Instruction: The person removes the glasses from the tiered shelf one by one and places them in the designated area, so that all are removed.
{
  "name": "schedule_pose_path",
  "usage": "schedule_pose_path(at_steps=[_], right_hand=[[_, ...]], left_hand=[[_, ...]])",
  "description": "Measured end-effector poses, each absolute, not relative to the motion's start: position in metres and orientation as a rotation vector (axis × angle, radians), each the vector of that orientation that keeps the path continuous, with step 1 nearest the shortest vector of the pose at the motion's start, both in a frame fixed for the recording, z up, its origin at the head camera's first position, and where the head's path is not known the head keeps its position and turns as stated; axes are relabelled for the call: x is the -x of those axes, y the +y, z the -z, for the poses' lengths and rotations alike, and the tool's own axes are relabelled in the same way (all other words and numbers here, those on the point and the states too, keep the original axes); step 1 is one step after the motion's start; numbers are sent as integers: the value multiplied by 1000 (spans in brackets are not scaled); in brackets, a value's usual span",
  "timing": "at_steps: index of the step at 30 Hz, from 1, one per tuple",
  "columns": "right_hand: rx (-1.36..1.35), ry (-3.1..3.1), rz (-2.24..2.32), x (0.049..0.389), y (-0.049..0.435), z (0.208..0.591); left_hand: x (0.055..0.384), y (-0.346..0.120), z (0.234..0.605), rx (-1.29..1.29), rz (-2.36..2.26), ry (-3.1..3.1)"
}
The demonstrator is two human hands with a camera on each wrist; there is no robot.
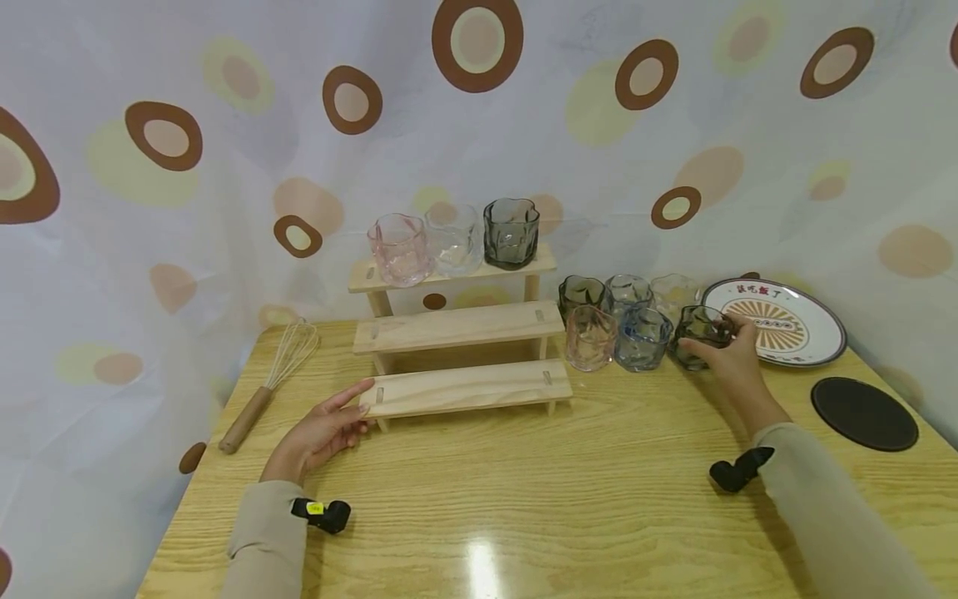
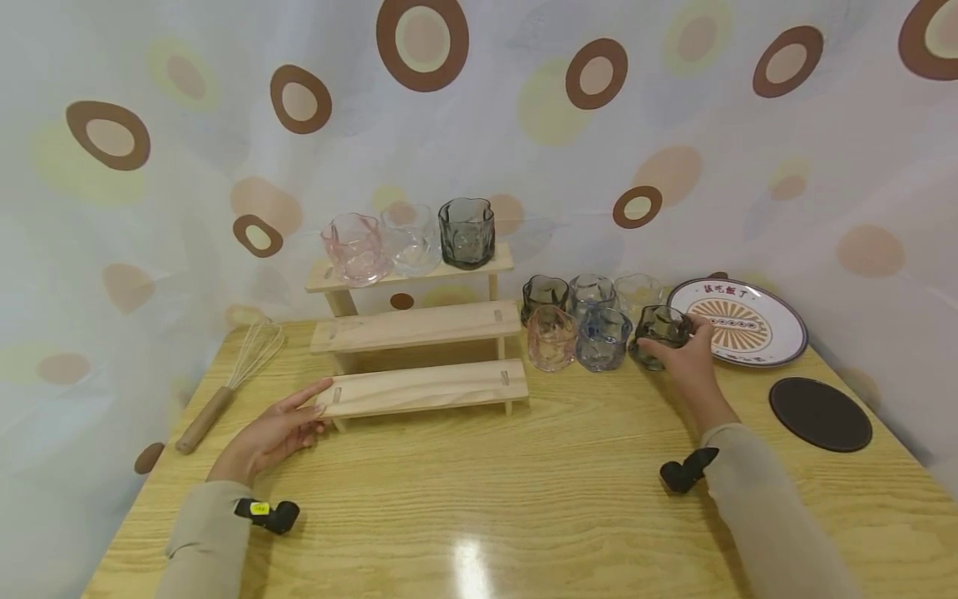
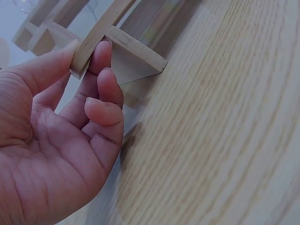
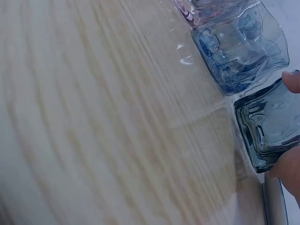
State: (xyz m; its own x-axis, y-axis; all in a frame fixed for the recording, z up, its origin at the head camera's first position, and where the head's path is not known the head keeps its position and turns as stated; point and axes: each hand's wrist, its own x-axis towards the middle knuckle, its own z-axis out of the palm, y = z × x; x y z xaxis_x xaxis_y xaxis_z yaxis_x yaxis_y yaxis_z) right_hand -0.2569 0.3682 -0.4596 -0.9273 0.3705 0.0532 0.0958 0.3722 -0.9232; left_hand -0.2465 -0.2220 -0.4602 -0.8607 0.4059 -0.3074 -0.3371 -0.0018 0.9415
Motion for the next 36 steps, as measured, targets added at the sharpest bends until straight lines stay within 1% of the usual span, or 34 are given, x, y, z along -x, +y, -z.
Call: schedule_pose_path(at_steps=[19, 36], right_hand=[[407, -2398, -1634, 259, 360, 458], [319, -2461, -1633, 257, 364, 458]], left_hand=[[245, -221, 458, -67, -1930, 1772], [245, -220, 460, -46, -1936, 1783]])
